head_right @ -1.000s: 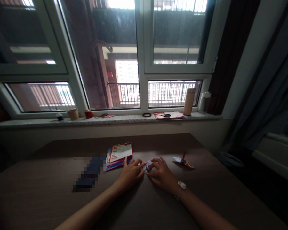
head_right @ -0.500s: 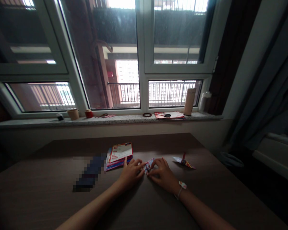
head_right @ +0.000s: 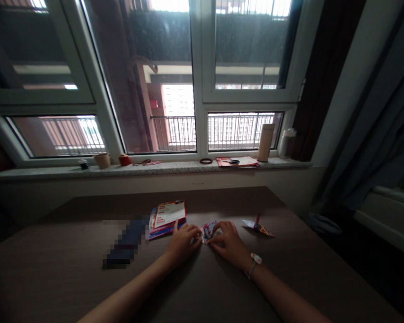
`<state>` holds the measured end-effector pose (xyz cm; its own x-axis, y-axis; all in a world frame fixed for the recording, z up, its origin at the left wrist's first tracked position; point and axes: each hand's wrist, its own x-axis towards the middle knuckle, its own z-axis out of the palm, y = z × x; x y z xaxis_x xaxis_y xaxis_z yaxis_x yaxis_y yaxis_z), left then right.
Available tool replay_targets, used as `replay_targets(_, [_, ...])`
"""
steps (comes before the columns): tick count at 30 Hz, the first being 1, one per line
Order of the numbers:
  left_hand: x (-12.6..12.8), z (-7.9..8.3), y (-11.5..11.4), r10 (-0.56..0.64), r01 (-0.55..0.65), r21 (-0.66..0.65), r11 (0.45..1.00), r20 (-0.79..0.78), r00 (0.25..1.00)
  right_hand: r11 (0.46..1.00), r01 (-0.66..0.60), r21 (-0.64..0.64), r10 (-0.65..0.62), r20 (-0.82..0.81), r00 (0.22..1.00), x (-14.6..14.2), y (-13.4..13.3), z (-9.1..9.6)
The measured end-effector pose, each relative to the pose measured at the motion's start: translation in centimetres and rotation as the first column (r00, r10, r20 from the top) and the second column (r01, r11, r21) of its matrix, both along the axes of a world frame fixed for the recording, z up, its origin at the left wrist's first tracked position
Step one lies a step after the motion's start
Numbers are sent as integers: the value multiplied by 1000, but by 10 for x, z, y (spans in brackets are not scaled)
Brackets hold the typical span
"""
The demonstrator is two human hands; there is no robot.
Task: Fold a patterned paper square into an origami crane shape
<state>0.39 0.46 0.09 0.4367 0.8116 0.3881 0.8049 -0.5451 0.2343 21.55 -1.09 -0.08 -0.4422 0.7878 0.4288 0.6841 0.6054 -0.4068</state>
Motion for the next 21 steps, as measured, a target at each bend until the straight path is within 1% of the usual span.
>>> replay_targets(4, [-1,2,-1,-11,11,0,1000,14,1000,1000,-1,-28,2,28,1000,-1,0,1])
replay_targets(9, [-1,-1,-2,-23,23,18,1000,14,1000,998,11,-59,-8,51,999,-2,0,1])
replay_targets(15, [-1,-3,-1,-18,19,11,1000,-55,998,999,41,-26,-39,60,997,-2,1,-1])
replay_targets(21, [-1,-2,-1,-22,23,6,1000,-74,997,999,53,-14,-52,57,997,-3,1,-2])
